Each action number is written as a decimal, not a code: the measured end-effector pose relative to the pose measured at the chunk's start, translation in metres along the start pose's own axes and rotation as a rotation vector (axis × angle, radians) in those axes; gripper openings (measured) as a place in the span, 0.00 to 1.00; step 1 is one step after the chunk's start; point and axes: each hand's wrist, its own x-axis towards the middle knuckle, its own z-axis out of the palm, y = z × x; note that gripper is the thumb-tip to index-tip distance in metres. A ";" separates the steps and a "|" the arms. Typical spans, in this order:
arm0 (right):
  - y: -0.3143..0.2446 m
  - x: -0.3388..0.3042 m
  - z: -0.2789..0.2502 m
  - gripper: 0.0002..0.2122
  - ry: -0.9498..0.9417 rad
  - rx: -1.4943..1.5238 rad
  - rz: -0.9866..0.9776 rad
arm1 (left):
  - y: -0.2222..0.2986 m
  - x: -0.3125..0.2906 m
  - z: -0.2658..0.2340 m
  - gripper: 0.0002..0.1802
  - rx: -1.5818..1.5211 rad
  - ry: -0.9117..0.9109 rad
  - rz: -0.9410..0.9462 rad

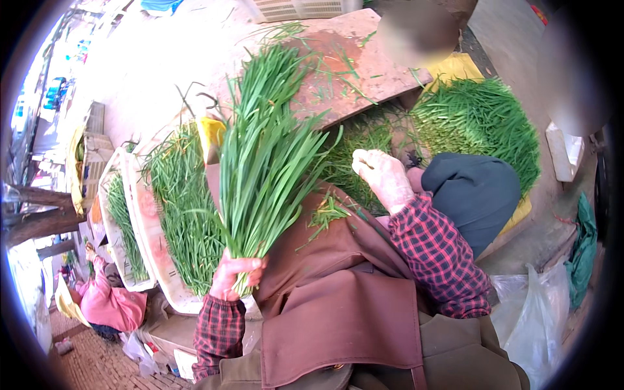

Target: The person trims the root ends of green chives using a handheld tool and places the processed bunches into a plastic crate.

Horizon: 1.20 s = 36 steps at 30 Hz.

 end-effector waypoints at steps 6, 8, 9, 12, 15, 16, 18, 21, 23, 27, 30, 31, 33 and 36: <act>-0.077 -0.010 0.004 0.09 0.026 0.534 -0.113 | 0.012 0.028 0.036 0.28 0.023 -0.024 0.089; -0.095 -0.012 0.007 0.09 -0.043 0.331 -0.182 | 0.014 0.036 0.044 0.27 -0.005 -0.071 0.101; -0.095 -0.015 0.016 0.09 -0.009 0.299 -0.233 | 0.013 0.041 0.048 0.27 -0.017 -0.084 0.107; -0.100 -0.016 0.031 0.14 0.143 0.228 -0.311 | 0.011 0.051 0.059 0.24 -0.029 -0.126 0.133; -0.107 -0.018 0.021 0.08 -0.075 0.102 -0.179 | 0.006 0.059 0.066 0.19 -0.010 -0.134 0.169; -0.108 -0.017 0.024 0.09 -0.087 0.117 -0.147 | 0.005 0.060 0.068 0.19 -0.001 -0.132 0.183; -0.104 -0.013 0.030 0.09 -0.105 0.144 -0.079 | 0.003 0.064 0.075 0.18 0.020 -0.134 0.210; -0.111 -0.005 0.014 0.06 -0.123 0.668 0.209 | 0.003 0.065 0.075 0.19 0.024 -0.129 0.197; -0.108 -0.003 0.003 0.04 -0.227 1.140 0.547 | 0.003 0.065 0.075 0.19 0.016 -0.127 0.190; -0.078 0.002 -0.023 0.05 -0.001 1.174 0.612 | 0.006 0.062 0.078 0.19 0.020 -0.111 0.203; -0.037 0.005 -0.023 0.06 0.045 1.014 0.743 | 0.007 0.062 0.078 0.20 0.029 -0.084 0.204; -0.032 0.001 -0.020 0.08 0.033 0.868 0.726 | 0.006 0.063 0.077 0.20 0.028 -0.081 0.202; 0.001 -0.009 0.005 0.12 -0.044 0.837 0.657 | 0.005 0.069 0.078 0.21 0.060 -0.085 0.209; 0.025 -0.020 0.050 0.17 -0.114 0.978 0.465 | 0.003 0.076 0.080 0.21 0.173 -0.052 0.253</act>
